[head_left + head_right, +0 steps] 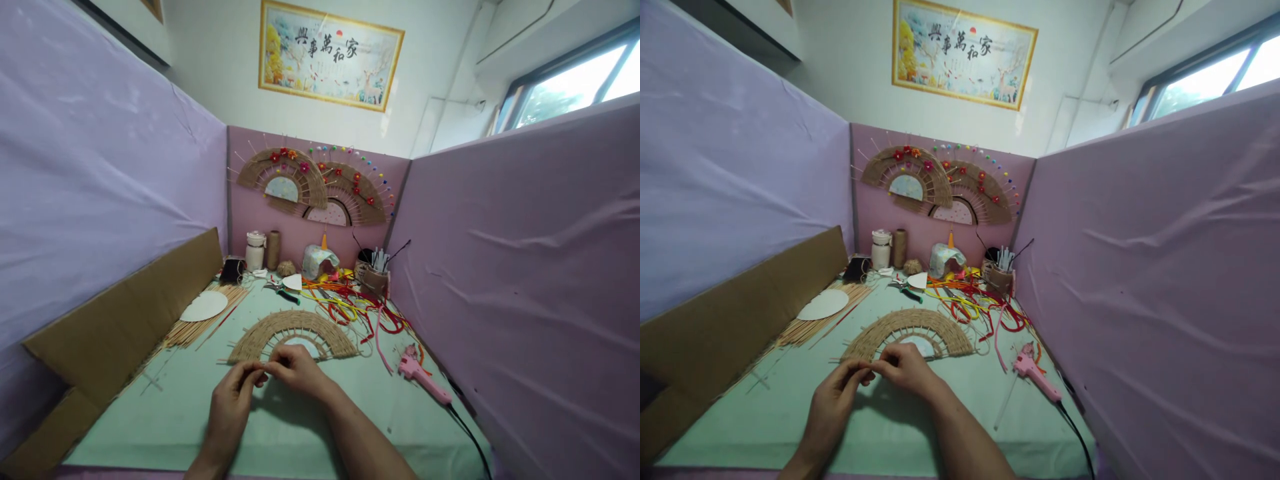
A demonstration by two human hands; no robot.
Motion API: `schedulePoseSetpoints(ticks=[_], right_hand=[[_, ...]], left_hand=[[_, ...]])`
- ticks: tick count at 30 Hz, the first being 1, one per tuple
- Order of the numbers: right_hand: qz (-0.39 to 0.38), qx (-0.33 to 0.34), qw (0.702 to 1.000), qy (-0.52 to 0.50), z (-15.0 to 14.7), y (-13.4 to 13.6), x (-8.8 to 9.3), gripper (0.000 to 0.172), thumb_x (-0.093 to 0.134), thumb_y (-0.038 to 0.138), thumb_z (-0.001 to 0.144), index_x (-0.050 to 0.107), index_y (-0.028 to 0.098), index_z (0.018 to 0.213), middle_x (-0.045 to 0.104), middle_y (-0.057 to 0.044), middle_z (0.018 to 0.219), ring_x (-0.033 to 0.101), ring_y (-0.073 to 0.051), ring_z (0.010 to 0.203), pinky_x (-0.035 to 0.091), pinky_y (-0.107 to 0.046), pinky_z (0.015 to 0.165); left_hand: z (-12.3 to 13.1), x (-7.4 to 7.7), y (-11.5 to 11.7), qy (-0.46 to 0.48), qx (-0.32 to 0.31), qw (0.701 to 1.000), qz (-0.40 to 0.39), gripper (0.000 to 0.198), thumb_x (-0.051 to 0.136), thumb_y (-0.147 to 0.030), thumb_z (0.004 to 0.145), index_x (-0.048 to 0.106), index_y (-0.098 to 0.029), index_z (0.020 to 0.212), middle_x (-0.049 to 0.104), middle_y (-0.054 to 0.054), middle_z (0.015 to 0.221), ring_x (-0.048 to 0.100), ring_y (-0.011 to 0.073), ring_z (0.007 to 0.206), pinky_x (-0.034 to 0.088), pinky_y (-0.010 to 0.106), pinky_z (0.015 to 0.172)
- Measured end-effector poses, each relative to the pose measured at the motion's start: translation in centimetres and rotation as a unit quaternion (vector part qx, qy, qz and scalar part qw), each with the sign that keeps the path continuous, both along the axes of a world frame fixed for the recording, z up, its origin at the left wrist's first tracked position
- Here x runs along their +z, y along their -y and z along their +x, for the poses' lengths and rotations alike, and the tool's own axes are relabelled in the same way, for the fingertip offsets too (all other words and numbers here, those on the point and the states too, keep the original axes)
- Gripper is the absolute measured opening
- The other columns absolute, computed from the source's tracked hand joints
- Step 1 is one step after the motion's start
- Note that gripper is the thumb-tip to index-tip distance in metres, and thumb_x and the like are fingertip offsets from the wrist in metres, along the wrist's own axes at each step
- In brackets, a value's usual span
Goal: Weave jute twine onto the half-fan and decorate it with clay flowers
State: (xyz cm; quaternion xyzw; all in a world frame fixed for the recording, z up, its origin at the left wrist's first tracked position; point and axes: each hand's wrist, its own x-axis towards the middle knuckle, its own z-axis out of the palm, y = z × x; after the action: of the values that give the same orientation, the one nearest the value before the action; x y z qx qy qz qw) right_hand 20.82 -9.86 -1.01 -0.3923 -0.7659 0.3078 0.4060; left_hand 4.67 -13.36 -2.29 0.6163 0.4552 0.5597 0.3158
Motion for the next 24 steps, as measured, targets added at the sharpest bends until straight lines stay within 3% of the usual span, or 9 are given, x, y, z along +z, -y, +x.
schedulePoseSetpoints(ticks=[7,13,24], right_hand=[[0.081,-0.061,0.995,0.028,-1.2,0.5,-0.4,0.031,0.055,0.035,0.087,0.054,0.019,0.061,0.049,0.003,0.058,0.04,-0.009,0.056,0.03,-0.022,0.056],[0.108,-0.063,0.99,0.064,-1.3,0.6,-0.7,0.033,0.05,0.035,0.089,0.048,0.02,0.06,0.046,0.003,0.059,0.038,-0.01,0.057,0.029,-0.023,0.057],[0.074,-0.052,0.995,0.03,-1.2,1.0,-0.2,0.031,0.051,0.032,0.087,0.046,0.019,0.059,0.042,0.004,0.055,0.036,-0.009,0.055,0.027,-0.022,0.053]], left_hand=[[0.3,-0.1,0.1,-0.011,0.06,0.998,0.025,0.025,0.055,-0.041,0.084,0.067,-0.019,0.084,0.067,0.003,0.077,0.063,0.0188,0.072,0.05,0.029,0.07],[0.4,0.4,0.3,-0.064,0.048,0.996,0.048,0.023,0.05,-0.037,0.087,0.063,-0.02,0.079,0.062,0.001,0.071,0.057,0.0167,0.067,0.047,0.027,0.066],[0.4,-0.1,0.4,-0.104,0.047,0.991,0.065,0.02,0.045,-0.033,0.09,0.059,-0.02,0.085,0.062,0.004,0.083,0.058,0.0189,0.079,0.047,0.03,0.074]])
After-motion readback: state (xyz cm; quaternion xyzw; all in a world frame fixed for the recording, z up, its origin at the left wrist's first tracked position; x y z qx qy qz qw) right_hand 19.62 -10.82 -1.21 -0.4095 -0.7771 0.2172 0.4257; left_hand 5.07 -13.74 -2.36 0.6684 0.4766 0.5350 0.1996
